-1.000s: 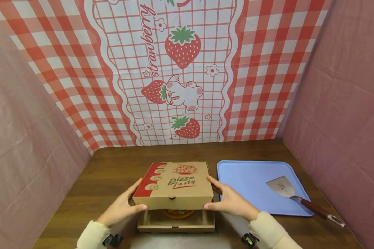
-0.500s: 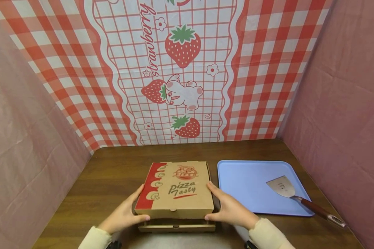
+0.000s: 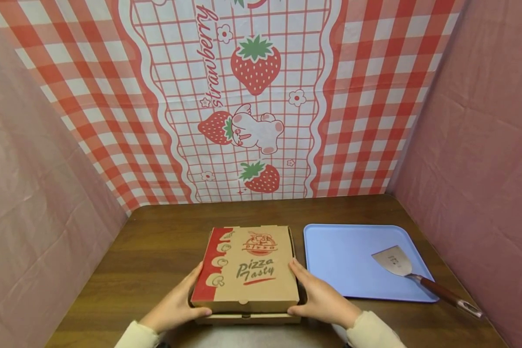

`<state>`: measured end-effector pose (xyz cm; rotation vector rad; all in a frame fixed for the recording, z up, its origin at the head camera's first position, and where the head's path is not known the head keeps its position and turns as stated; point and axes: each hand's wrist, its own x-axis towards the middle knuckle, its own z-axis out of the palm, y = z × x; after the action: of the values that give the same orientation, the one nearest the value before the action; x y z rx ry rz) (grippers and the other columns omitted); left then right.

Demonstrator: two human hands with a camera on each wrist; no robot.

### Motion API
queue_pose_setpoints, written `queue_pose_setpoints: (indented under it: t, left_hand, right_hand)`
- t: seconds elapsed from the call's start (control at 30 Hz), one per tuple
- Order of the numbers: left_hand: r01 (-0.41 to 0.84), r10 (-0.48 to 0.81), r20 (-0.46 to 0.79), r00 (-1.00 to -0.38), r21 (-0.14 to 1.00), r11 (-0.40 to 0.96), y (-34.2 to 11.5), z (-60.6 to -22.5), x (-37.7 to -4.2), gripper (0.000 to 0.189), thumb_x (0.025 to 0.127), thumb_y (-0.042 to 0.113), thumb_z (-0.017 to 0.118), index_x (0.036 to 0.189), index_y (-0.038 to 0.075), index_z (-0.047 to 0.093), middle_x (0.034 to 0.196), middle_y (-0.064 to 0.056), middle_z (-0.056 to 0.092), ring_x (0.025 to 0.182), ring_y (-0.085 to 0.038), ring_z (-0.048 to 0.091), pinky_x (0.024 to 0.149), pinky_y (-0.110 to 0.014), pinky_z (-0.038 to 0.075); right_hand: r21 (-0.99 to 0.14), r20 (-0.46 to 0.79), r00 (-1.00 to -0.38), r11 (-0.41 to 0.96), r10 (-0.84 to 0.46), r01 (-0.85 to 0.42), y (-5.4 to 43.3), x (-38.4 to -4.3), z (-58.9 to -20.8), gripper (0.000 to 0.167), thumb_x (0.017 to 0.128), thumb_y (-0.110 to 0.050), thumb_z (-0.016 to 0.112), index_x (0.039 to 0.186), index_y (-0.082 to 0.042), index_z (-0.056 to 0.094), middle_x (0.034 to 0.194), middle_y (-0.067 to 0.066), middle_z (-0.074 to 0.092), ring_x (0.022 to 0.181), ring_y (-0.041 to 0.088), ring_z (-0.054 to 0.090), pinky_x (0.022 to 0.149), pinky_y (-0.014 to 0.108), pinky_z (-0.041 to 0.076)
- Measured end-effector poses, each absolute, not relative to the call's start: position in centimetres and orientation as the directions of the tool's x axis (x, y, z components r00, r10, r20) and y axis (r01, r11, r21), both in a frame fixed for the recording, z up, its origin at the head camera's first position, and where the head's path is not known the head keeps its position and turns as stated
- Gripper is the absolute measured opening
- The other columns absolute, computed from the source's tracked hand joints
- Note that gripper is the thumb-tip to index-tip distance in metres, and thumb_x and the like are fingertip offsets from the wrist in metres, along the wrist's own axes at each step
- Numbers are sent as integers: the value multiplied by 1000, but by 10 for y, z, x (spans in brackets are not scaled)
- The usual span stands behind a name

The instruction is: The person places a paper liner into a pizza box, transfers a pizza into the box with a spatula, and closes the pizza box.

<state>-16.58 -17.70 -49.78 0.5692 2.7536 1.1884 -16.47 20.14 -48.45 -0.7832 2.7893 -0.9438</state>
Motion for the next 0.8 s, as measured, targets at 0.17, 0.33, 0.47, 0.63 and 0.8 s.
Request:
queue_pose_setpoints:
  t: [0.17,0.33,0.47,0.63,0.8]
  left_hand:
    - [291,369,54,-928,724,626,-177,-498,-165,121,68,40,88,157,3,15,161,-20,22,147,-34,28,114,-59,31]
    - [281,363,47,-931,726,628,-176,-499,-163,120,70,44,86,157,2,15,162,-20,20,147,-36,27,114,-60,30]
    - [251,334,31,-942,727,639,-173,-497,-161,112,78,51,78,157,4,14,163,-20,17,147,-39,25,113,-62,31]
    - [245,297,45,-954,689,682,-168,-494,-162,102,85,56,67,156,2,18,162,-22,19,147,-42,25,112,-63,31]
    - [278,312,65,-948,645,711,-165,-495,-163,101,85,57,66,154,-2,21,160,-26,21,147,-44,23,113,-64,29]
  right_hand:
    - [-583,69,-864,682,-499,-441,202,-164,-487,109,75,-45,82,154,2,23,159,25,23,138,41,41,106,57,40]
    - [-563,81,-866,694,-493,-448,201,-162,-488,106,78,-52,77,152,3,26,159,24,25,137,40,42,106,57,41]
    - [-558,86,-880,709,-467,-431,197,-161,-486,101,83,-61,67,153,2,27,160,22,25,137,42,43,106,58,42]
    - [-568,80,-900,723,-428,-394,193,-160,-482,96,88,-61,60,154,-1,25,161,22,22,138,44,40,107,59,40]
    - [-531,75,-900,747,-430,-401,190,-160,-482,97,88,-63,58,153,2,26,160,24,22,139,45,39,108,59,39]
